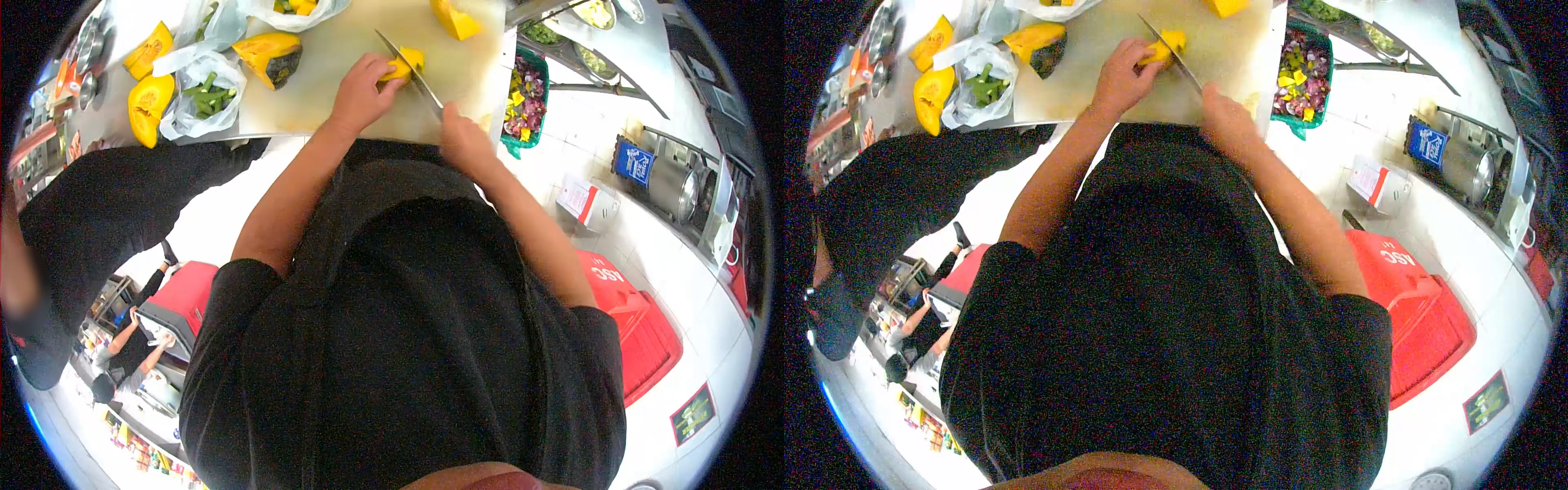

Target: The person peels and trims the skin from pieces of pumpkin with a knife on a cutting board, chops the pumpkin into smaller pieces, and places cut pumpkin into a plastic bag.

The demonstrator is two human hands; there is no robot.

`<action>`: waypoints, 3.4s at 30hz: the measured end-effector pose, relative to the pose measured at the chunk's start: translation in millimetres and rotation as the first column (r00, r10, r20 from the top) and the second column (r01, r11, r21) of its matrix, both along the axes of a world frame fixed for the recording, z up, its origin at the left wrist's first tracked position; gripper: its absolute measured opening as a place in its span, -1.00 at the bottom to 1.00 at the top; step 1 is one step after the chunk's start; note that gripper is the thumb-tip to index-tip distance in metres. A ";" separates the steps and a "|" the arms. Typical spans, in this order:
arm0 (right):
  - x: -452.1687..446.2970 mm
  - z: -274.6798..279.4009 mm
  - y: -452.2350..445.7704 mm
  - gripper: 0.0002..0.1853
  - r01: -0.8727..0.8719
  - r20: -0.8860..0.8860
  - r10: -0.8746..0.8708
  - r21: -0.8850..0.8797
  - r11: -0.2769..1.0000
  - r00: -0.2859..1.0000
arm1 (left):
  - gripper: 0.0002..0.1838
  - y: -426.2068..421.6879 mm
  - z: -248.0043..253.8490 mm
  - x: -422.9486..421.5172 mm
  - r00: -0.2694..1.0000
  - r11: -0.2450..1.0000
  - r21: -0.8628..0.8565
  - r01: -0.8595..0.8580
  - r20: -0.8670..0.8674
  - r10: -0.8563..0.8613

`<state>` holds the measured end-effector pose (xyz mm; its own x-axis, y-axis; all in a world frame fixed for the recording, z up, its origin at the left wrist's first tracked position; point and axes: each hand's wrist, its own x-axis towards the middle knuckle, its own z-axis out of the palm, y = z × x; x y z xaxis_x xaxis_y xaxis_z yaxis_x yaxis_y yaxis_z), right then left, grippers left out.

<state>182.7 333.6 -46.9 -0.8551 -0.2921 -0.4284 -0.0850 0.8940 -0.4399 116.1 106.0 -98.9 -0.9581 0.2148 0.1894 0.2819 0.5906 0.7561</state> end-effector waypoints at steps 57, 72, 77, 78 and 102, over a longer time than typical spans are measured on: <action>0.1 53.4 -34.9 -0.70 0.080 0.112 -0.084 0.035 0.996 0.990 | -0.82 -15.2 15.7 45.2 0.889 0.945 0.075 -0.318 0.370 0.270; -4.0 62.4 -40.9 -0.72 -0.039 0.114 0.029 0.088 0.995 0.993 | -0.82 -6.5 16.7 47.0 0.915 0.942 0.145 -0.303 0.321 0.245; -4.8 11.4 -49.2 -0.82 0.056 0.132 -0.056 0.005 0.998 0.990 | -0.80 -7.7 7.7 45.0 0.902 0.942 0.152 -0.299 0.367 0.227; -6.3 5.6 -50.9 -0.80 0.095 0.138 -0.091 -0.018 0.995 0.986 | -0.82 -8.1 7.9 43.6 0.910 0.942 0.156 -0.296 0.346 0.228; -12.5 35.9 -13.6 -0.79 -0.068 -0.172 0.070 0.016 0.998 0.983 | -0.55 -1.1 34.4 16.0 0.952 0.939 -0.324 0.112 -0.237 -0.195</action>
<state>170.2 320.0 -11.1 -0.8942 -0.3495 -0.2797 -0.2204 0.8876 -0.4046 132.0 104.9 -64.4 -0.8337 0.4420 0.3311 0.5504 0.7131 0.4342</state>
